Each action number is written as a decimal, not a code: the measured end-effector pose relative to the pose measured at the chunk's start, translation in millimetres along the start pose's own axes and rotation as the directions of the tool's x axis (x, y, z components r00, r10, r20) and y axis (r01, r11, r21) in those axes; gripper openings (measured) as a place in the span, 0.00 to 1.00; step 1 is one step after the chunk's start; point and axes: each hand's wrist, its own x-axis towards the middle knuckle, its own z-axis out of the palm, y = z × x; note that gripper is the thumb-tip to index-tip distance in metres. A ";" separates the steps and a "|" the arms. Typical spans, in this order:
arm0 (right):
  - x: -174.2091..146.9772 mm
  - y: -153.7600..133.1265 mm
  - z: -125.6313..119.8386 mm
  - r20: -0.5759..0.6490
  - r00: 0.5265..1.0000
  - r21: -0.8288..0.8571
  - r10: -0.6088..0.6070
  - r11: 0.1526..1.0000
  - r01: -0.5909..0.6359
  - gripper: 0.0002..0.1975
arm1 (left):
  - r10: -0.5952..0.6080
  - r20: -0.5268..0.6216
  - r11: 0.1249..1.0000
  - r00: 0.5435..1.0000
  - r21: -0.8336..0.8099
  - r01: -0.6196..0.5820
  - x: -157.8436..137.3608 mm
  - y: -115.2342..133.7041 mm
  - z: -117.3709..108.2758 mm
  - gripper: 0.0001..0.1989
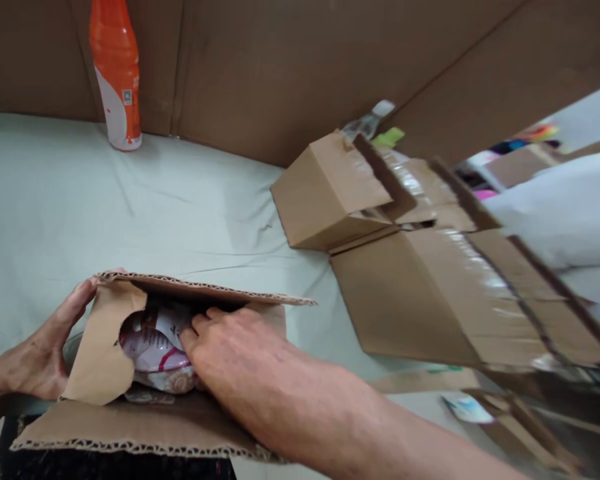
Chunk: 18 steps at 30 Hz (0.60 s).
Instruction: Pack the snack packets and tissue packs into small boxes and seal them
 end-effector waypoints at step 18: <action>-0.5 8.4 7.7 0.002 0.999 0.049 0.038 0.998 -0.038 0.19 | -0.028 -0.009 0.999 1.000 -0.028 0.027 -2.6 -6.6 5.7 0.56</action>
